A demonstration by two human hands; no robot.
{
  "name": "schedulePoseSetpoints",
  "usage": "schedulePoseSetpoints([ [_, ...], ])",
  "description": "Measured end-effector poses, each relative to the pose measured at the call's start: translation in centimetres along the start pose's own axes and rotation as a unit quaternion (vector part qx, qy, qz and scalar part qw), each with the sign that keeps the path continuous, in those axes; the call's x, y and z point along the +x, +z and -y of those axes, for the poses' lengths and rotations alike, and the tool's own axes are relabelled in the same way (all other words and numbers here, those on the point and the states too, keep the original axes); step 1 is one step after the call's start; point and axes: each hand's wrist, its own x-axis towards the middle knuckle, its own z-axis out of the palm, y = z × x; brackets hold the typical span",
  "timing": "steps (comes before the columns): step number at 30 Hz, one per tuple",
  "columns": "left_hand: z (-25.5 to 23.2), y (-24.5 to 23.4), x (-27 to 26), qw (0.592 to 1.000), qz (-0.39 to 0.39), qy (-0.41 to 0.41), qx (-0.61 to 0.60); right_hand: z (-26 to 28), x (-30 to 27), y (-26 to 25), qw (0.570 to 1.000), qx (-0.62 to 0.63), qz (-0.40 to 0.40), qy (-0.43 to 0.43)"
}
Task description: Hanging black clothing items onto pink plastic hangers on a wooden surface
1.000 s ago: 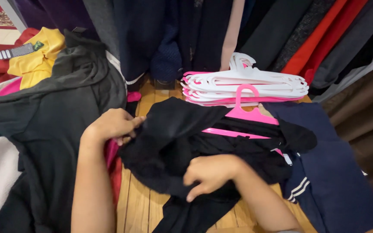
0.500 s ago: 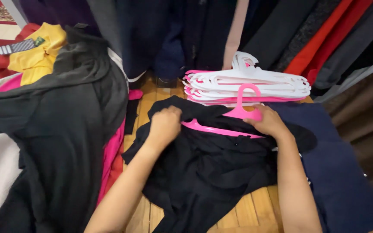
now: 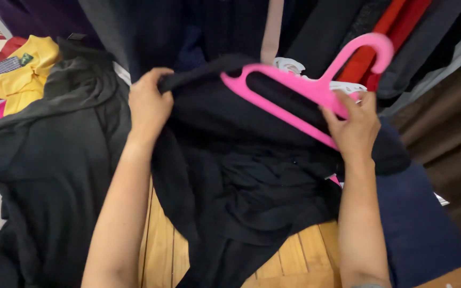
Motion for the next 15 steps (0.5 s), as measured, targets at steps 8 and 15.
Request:
schedulePoseSetpoints([
  [8,-1.1,-3.5,3.0,0.991,-0.093,0.027,0.098,2.7,1.3,-3.6,0.98,0.122,-0.125,-0.096],
  [15,1.2,-5.0,4.1,0.987,-0.096,-0.017,0.131,1.6,1.2,-3.0,0.971,0.177,-0.084,-0.137],
])
